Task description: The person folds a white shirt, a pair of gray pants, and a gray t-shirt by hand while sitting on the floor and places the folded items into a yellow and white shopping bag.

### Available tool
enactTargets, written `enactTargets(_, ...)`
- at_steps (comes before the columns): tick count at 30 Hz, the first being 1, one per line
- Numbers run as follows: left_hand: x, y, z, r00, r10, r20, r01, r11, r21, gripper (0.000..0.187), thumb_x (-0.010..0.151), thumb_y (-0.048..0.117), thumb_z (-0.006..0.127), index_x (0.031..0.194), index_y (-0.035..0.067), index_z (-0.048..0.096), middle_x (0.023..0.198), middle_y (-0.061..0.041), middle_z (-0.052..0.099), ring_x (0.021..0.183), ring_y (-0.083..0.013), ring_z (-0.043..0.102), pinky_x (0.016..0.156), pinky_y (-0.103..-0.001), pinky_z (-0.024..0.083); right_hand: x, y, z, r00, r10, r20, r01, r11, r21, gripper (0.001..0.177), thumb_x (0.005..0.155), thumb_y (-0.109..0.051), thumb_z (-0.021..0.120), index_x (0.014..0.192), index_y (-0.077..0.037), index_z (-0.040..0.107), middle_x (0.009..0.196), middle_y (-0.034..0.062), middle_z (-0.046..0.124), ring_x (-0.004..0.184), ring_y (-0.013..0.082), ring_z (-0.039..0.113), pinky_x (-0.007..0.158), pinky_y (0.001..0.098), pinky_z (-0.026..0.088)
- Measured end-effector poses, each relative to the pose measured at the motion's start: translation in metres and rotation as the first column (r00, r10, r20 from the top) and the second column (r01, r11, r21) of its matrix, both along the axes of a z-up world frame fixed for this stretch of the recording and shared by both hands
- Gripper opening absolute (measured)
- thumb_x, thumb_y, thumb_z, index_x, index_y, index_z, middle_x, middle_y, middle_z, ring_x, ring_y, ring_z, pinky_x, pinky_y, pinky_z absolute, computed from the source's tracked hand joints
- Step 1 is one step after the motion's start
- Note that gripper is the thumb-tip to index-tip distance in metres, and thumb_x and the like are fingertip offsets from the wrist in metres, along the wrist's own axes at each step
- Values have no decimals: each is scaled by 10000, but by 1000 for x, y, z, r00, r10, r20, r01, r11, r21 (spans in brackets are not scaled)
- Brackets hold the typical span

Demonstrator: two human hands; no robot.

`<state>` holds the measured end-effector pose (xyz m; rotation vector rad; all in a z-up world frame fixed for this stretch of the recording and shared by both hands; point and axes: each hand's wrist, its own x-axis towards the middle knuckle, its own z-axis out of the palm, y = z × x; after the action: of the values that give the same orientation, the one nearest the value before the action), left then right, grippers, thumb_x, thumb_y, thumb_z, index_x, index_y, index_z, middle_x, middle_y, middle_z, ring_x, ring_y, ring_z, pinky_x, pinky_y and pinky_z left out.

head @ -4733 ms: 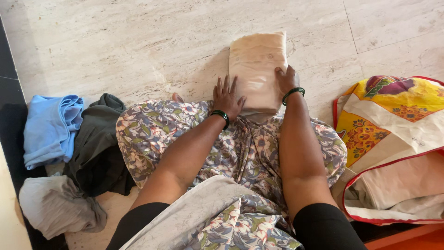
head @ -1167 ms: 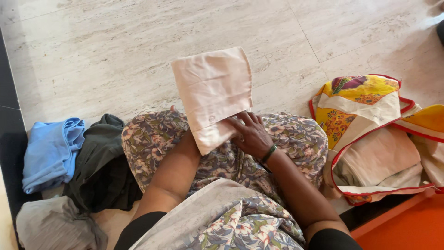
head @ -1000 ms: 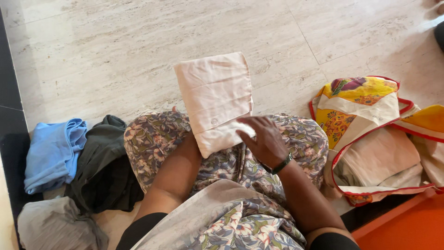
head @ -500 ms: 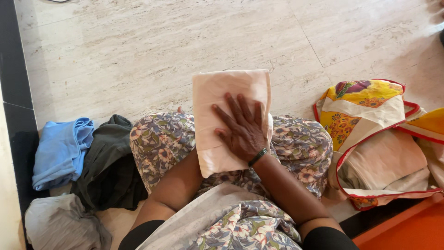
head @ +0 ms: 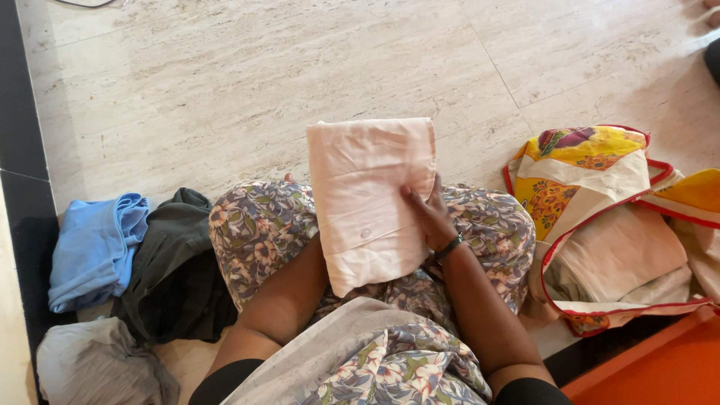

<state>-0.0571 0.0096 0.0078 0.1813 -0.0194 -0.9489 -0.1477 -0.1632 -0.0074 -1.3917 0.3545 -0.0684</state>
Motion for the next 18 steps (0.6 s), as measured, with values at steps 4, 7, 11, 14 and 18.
enactTargets(4,0,-2,2,1000,-15,8,15,1000,23,738,1030,591,460,1556,99,298,1511,-160,440,1350,-311,461,1124,-493,410,-23,-15,2,980,171,-105,-100,868,487,663,907,-379,763,1396,9,542,1306,149,664,1152,256,682,999,416,572)
enactTargets(7,5,-6,6,999,-30,18,30,999,23,732,1032,593,454,1551,94,320,1500,-156,463,1337,-306,483,1117,-490,425,-38,-12,20,968,151,-203,-14,833,553,629,877,-364,757,1356,-4,566,1273,141,698,1121,260,701,975,405,586)
enactTargets(11,8,-15,11,997,-58,43,56,998,33,726,1034,596,446,1544,88,349,1485,-152,494,1320,-301,512,1108,-485,445,-61,-17,40,967,141,-210,28,765,644,572,892,-338,748,1346,-29,587,1250,123,705,1088,241,705,952,399,579)
enactTargets(14,2,-23,13,994,-94,49,93,995,29,723,1035,598,441,1539,83,371,1474,-148,518,1307,-297,535,1102,-482,460,-77,-32,46,967,54,-248,106,800,590,526,913,-328,728,1338,-44,602,1224,104,713,1051,223,711,927,393,580)
enactTargets(18,-10,-31,18,986,-154,58,153,988,16,721,1037,600,433,1532,77,401,1459,-144,549,1290,-291,564,1093,-477,480,-97,-55,50,993,-56,-103,104,828,551,455,962,-283,719,1342,-59,609,1190,66,712,1036,185,700,910,370,580)
